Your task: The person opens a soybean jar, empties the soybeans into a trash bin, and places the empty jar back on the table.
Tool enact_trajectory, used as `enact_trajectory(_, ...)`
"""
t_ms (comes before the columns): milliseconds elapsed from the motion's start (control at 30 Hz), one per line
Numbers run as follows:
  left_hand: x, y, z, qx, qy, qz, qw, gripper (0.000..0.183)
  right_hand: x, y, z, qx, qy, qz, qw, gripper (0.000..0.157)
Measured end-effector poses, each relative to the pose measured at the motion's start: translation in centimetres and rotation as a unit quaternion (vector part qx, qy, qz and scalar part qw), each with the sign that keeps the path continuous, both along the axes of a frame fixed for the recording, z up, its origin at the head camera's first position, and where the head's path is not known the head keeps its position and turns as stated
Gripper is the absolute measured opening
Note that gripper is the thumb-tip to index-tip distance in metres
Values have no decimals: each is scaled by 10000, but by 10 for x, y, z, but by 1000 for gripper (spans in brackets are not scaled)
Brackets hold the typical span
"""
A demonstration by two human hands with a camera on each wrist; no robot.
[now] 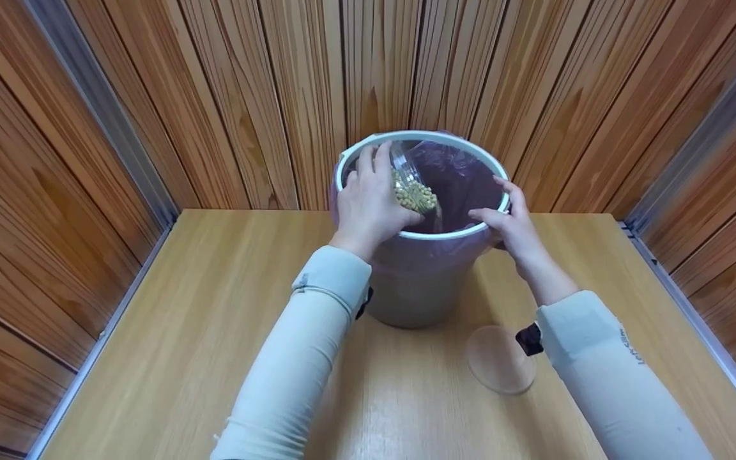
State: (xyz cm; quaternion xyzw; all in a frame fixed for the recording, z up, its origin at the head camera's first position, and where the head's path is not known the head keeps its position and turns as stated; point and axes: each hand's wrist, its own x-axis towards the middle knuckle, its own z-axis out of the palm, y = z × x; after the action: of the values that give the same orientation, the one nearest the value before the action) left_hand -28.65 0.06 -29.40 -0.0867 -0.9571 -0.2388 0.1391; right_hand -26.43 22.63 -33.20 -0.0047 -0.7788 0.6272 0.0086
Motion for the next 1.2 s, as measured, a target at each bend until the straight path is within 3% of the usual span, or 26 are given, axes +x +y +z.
enact_trajectory(1200, -1, 1, 2, -224, 26, -81, 9997, 118, -2, 1, -2, -62, 66, -17, 10000, 82)
